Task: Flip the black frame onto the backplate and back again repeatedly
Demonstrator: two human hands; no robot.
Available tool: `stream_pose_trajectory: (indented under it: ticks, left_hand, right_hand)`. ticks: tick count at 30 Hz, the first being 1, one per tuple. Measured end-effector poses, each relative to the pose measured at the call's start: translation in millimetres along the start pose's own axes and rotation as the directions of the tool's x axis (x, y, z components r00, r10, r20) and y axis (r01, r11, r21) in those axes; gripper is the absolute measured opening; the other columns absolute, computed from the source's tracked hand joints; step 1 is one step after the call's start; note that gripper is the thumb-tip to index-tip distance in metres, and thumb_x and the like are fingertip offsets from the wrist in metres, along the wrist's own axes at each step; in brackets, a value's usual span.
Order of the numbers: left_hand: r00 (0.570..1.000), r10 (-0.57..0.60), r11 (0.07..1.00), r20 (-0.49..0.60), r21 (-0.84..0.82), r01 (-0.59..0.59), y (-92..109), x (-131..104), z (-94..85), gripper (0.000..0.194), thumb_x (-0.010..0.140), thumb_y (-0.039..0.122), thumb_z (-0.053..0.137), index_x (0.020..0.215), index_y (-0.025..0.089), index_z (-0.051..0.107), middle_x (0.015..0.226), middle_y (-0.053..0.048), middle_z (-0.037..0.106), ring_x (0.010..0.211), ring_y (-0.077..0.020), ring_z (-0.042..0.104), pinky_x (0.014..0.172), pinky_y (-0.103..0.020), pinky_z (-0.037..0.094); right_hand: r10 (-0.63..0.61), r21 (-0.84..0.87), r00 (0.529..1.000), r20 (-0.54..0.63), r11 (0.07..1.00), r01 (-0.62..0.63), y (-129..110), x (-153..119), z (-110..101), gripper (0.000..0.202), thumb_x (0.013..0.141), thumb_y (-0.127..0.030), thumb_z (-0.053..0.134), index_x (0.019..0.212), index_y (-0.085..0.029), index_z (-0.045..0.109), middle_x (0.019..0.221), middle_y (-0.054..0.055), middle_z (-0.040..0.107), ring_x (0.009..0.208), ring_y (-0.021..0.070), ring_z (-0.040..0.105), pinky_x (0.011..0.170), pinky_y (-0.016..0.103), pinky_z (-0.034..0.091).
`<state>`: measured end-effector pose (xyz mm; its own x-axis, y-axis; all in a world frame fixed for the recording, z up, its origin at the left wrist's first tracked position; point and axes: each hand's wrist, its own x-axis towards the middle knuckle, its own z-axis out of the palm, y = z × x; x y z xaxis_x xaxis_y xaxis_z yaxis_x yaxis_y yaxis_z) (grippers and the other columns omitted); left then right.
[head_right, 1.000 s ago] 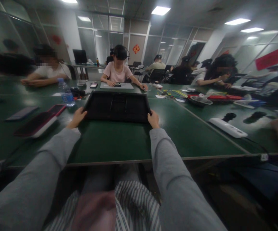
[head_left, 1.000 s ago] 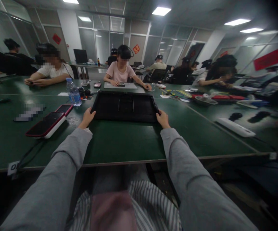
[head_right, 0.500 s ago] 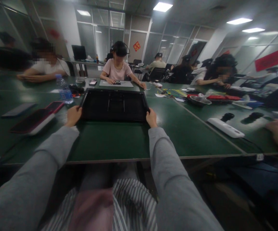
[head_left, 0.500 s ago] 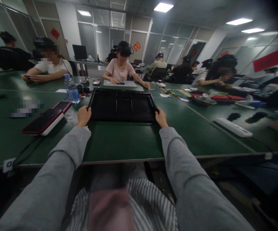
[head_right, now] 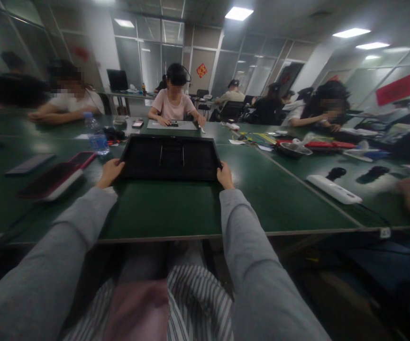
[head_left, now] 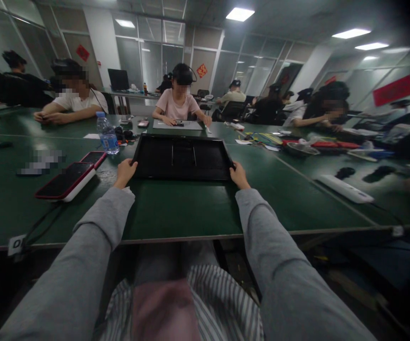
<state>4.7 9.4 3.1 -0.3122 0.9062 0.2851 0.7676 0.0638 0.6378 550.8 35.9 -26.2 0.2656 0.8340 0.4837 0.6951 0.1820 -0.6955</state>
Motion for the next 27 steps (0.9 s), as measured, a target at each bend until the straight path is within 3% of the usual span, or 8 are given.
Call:
stream_pose_trajectory:
  ticks: [5, 9, 13, 16, 18, 22, 25, 27]
  left_hand:
    - [1.0, 0.017, 1.0, 0.012, 0.005, -0.017, -3, 2, 3.4, 0.043, 0.102, 0.029, 0.059, 0.138, 0.008, 0.072, 0.139, -0.022, 0.074, 0.131, -0.0335, 0.07, 0.114, -0.042, 0.051]
    - [0.999, 0.049, 0.998, 0.008, -0.036, -0.049, -4, 3, 6.0, 0.045, 0.102, 0.026, 0.058, 0.141, 0.008, 0.07, 0.139, -0.023, 0.074, 0.132, -0.0359, 0.069, 0.116, -0.047, 0.051]
    - [0.997, 0.069, 0.987, -0.032, -0.14, -0.073, -6, 4, 7.3, 0.052, 0.096, 0.019, 0.062, 0.147, 0.009, 0.067, 0.145, -0.021, 0.071, 0.135, -0.0354, 0.068, 0.121, -0.05, 0.048]
    - [0.996, 0.085, 0.981, -0.029, -0.17, -0.089, -7, 5, 6.6, 0.056, 0.095, 0.017, 0.063, 0.15, 0.009, 0.065, 0.148, -0.02, 0.07, 0.137, -0.0353, 0.066, 0.123, -0.05, 0.046]
    - [0.996, 0.085, 0.983, -0.013, -0.164, -0.086, -7, 5, 5.3, 0.057, 0.096, 0.016, 0.062, 0.152, 0.007, 0.064, 0.149, -0.021, 0.069, 0.138, -0.0359, 0.066, 0.124, -0.05, 0.046]
    - [0.997, 0.073, 0.978, 0.025, -0.198, -0.067, -7, 6, 2.0, 0.06, 0.094, 0.015, 0.062, 0.154, 0.009, 0.063, 0.145, -0.019, 0.072, 0.134, -0.035, 0.069, 0.122, -0.051, 0.047]
    - [0.996, 0.081, 0.959, 0.024, -0.274, -0.072, -8, 6, 0.2, 0.059, 0.09, 0.014, 0.064, 0.149, 0.013, 0.068, 0.139, -0.015, 0.075, 0.132, -0.0333, 0.07, 0.122, -0.051, 0.049]
    - [0.996, 0.084, 0.94, 0.002, -0.333, -0.078, -10, 7, -1.0, 0.057, 0.087, 0.015, 0.066, 0.143, 0.016, 0.072, 0.137, -0.013, 0.077, 0.132, -0.0324, 0.069, 0.122, -0.051, 0.048]
  right_hand:
    - [0.082, -0.03, 0.997, 0.017, 0.996, -0.081, -11, -4, -2, 0.055, 0.086, -0.02, 0.053, 0.139, -0.011, 0.065, 0.136, 0.023, 0.072, 0.131, 0.0354, 0.066, 0.121, 0.058, 0.047]
    - [0.075, -0.086, 0.996, 0.04, 0.994, -0.071, -22, -8, -7, 0.061, 0.085, -0.017, 0.052, 0.144, -0.005, 0.061, 0.137, 0.026, 0.069, 0.13, 0.0359, 0.063, 0.12, 0.058, 0.046]
    - [-0.09, -0.214, 0.986, -0.14, 0.975, 0.059, -47, -15, -21, 0.06, 0.09, -0.022, 0.053, 0.15, -0.014, 0.061, 0.133, 0.021, 0.066, 0.131, 0.0362, 0.056, 0.118, 0.064, 0.042]
    - [-0.271, -0.295, 0.944, -0.189, 0.933, 0.209, -67, -18, -30, 0.047, 0.095, -0.019, 0.046, 0.132, -0.023, 0.073, 0.134, 0.016, 0.064, 0.135, 0.0337, 0.052, 0.118, 0.06, 0.041]
    - [-0.284, -0.281, 0.933, -0.223, 0.935, 0.217, -72, -16, -31, 0.044, 0.095, -0.016, 0.042, 0.122, -0.022, 0.077, 0.131, 0.017, 0.065, 0.134, 0.0327, 0.054, 0.118, 0.058, 0.042]
    - [-0.074, -0.12, 0.947, -0.313, 0.992, 0.038, -58, -6, -25, 0.051, 0.096, -0.024, 0.047, 0.141, -0.013, 0.066, 0.133, 0.021, 0.065, 0.132, 0.0339, 0.058, 0.119, 0.06, 0.044]
    - [0.148, 0.052, 0.977, -0.15, 0.988, -0.142, -43, -1, -21, 0.069, 0.093, -0.043, 0.064, 0.153, -0.01, 0.056, 0.134, 0.023, 0.067, 0.131, 0.0364, 0.062, 0.119, 0.06, 0.046]
    - [0.222, 0.162, 0.975, 0.0, 0.962, -0.219, -36, -1, -21, 0.081, 0.087, -0.052, 0.074, 0.155, -0.012, 0.056, 0.133, 0.021, 0.07, 0.13, 0.0361, 0.065, 0.118, 0.057, 0.049]
